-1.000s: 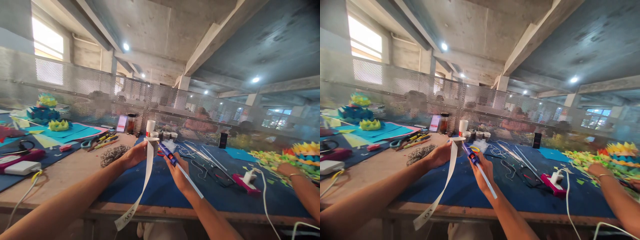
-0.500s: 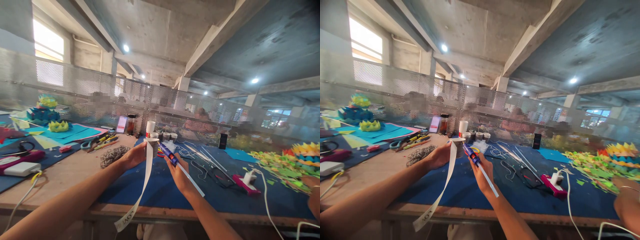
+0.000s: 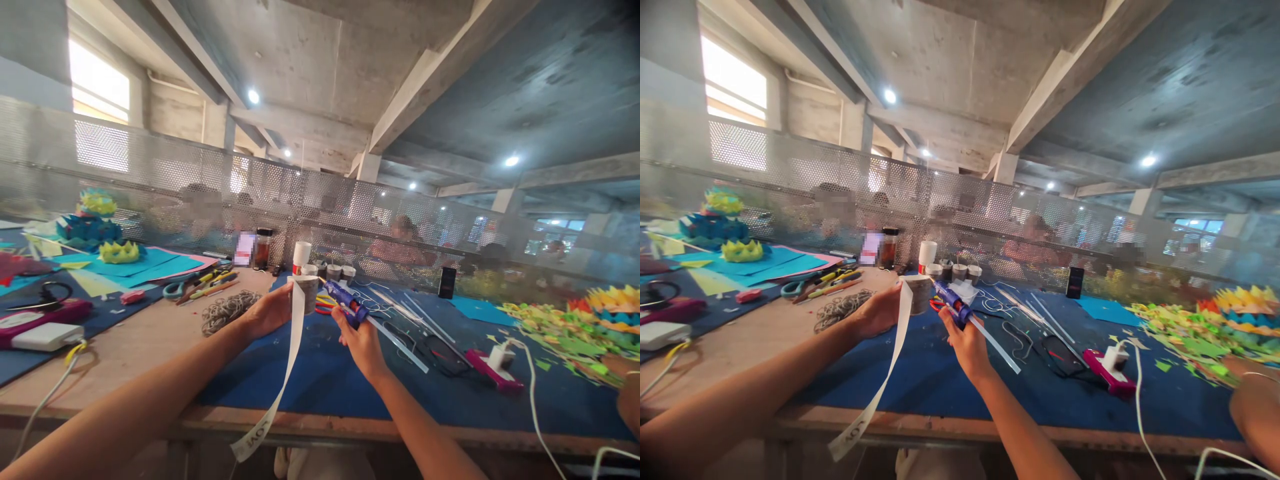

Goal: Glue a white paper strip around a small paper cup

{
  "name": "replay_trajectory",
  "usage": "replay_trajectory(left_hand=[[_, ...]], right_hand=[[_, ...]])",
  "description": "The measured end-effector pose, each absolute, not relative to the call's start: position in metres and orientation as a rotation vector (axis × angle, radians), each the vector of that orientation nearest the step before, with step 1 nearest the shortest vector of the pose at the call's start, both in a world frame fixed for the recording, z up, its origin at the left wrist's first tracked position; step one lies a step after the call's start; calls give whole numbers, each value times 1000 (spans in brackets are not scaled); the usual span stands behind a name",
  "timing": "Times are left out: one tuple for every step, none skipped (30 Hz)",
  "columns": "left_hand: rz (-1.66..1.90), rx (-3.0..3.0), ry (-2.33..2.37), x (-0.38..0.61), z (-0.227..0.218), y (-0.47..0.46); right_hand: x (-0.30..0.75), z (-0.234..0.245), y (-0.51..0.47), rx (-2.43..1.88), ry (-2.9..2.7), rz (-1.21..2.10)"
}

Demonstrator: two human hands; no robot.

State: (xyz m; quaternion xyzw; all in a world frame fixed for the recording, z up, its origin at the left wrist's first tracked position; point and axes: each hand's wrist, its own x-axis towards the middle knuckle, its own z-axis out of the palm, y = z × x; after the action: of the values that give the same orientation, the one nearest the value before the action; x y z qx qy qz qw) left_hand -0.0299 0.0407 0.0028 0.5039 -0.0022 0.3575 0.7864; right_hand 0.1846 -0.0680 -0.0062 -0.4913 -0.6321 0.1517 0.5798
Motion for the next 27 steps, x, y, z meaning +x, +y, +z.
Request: replay_trajectory(left_hand=[[771, 1084, -6, -30, 3, 41], [768, 1083, -8, -30, 3, 41], [765, 1083, -8, -30, 3, 41], [761, 1083, -7, -30, 2, 41], [757, 1083, -5, -30, 2, 41], [753, 1084, -4, -31, 1, 41], [749, 1084, -2, -31, 1, 42], [745, 1083, 0, -30, 0, 42], [743, 1083, 0, -30, 0, 43], [744, 1082, 1, -30, -1, 44], [749, 1082, 1, -30, -1, 44], [757, 1081, 2, -30, -2, 44], [764, 1078, 5, -30, -2, 44], [767, 1075, 8, -30, -2, 44], [766, 1071, 10, -30, -1, 43], [764, 1066, 12, -30, -1, 43], [761, 1063, 15, -30, -1, 42], [758, 1064, 20, -31, -2, 42], [757, 1068, 25, -31, -2, 42], [760, 1075, 31, -31, -3, 43], [762, 1083, 37, -31, -4, 44], [764, 1093, 42, -32, -5, 45], [769, 1104, 43, -32, -6, 46], [777, 1115, 38, -32, -6, 47], [785, 1125, 33, -32, -7, 48], [792, 1132, 30, -31, -8, 49], [795, 1137, 29, -31, -8, 49]], right_hand=[[185, -6, -68, -1153, -1476, 369], [185, -6, -68, -1156, -1483, 373], [186, -7, -67, -1160, -1493, 372], [186, -7, -67, -1166, -1504, 368], [187, -8, -67, -1174, -1513, 362], [187, -9, -66, -1184, -1521, 353], [187, -9, -66, -1192, -1526, 342], [187, -10, -66, -1198, -1530, 330], [187, -10, -65, -1201, -1531, 318], [187, -11, -65, -1201, -1532, 309], [187, -11, -65, -1199, -1532, 303], [187, -11, -65, -1198, -1535, 298], [187, -11, -65, -1199, -1537, 293], [187, -12, -65, -1200, -1540, 286], [187, -12, -64, -1202, -1544, 277], [188, -12, -64, -1203, -1548, 267], [188, -12, -64, -1204, -1549, 257], [188, -12, -64, -1204, -1551, 249], [188, -12, -64, -1201, -1553, 240], [187, -12, -65, -1196, -1556, 230], [187, -12, -65, -1190, -1559, 216], [187, -12, -65, -1184, -1564, 203], [187, -12, -66, -1180, -1566, 190], [186, -13, -66, -1180, -1566, 178], [186, -13, -66, -1184, -1566, 170], [186, -13, -66, -1189, -1568, 167], [186, -13, -67, -1194, -1572, 166]])
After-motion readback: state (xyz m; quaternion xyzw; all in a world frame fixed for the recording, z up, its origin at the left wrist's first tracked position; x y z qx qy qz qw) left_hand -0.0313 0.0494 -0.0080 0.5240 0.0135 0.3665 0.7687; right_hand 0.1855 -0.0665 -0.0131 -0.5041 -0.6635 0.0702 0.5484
